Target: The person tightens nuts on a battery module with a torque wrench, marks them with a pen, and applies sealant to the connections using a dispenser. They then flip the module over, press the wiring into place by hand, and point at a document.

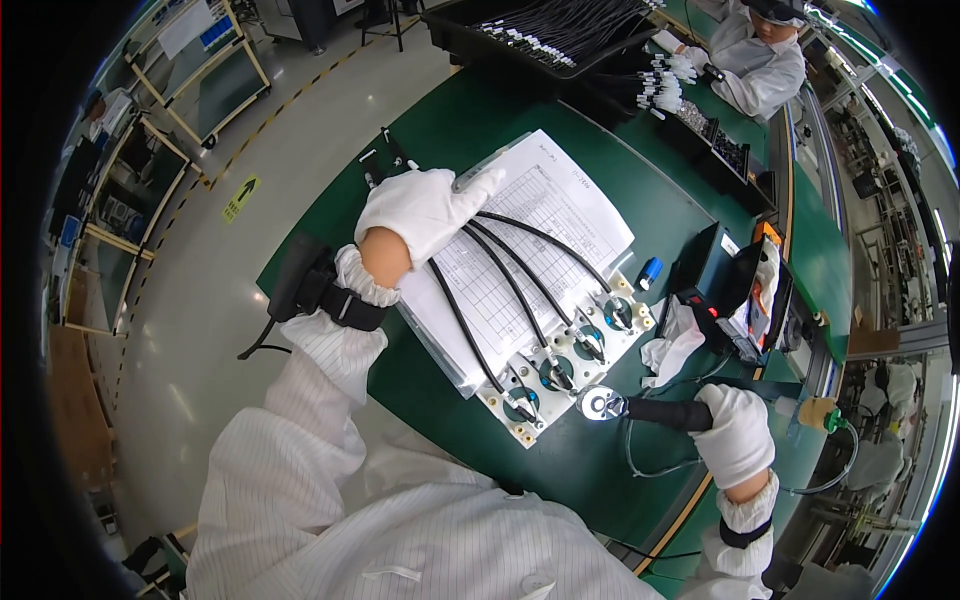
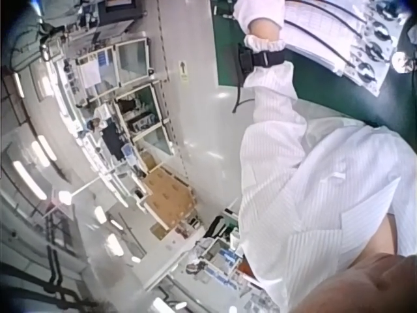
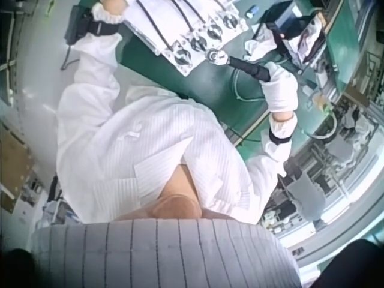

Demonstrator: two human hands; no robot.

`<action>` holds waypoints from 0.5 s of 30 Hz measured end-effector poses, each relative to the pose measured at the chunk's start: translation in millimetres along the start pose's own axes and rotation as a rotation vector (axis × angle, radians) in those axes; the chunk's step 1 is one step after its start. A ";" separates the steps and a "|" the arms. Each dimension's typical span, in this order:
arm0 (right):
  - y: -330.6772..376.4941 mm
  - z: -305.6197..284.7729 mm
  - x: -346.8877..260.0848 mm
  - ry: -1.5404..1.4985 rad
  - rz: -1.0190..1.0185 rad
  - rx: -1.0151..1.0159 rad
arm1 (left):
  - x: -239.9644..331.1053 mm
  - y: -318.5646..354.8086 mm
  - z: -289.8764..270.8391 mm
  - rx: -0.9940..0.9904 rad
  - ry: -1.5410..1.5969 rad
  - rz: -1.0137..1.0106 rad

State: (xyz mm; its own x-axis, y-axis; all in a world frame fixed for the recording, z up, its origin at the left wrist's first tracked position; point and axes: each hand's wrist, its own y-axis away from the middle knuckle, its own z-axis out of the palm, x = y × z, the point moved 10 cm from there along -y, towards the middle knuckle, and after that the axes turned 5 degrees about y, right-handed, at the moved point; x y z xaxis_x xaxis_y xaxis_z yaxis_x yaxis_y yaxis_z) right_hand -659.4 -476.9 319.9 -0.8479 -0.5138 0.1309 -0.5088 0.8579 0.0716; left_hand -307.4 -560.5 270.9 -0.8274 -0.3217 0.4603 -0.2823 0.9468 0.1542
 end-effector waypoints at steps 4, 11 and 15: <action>-20.8 24.4 2.0 -0.166 -0.129 0.093 | 8.2 -0.1 -7.0 0.047 -0.030 0.055; -2.0 26.4 36.1 -1.327 0.363 0.082 | 10.6 -3.5 -20.5 0.180 0.124 0.142; -13.2 69.6 56.8 -1.419 0.784 0.201 | 50.2 -19.1 -19.1 0.047 -0.029 0.310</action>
State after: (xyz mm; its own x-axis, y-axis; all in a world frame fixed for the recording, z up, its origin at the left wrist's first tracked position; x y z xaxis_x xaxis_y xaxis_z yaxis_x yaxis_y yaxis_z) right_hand -711.3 -517.8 257.6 -0.2853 0.3317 -0.8992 0.1744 0.9405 0.2916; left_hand -334.2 -594.6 307.7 -0.8910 -0.0180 0.4536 -0.0357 0.9989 -0.0304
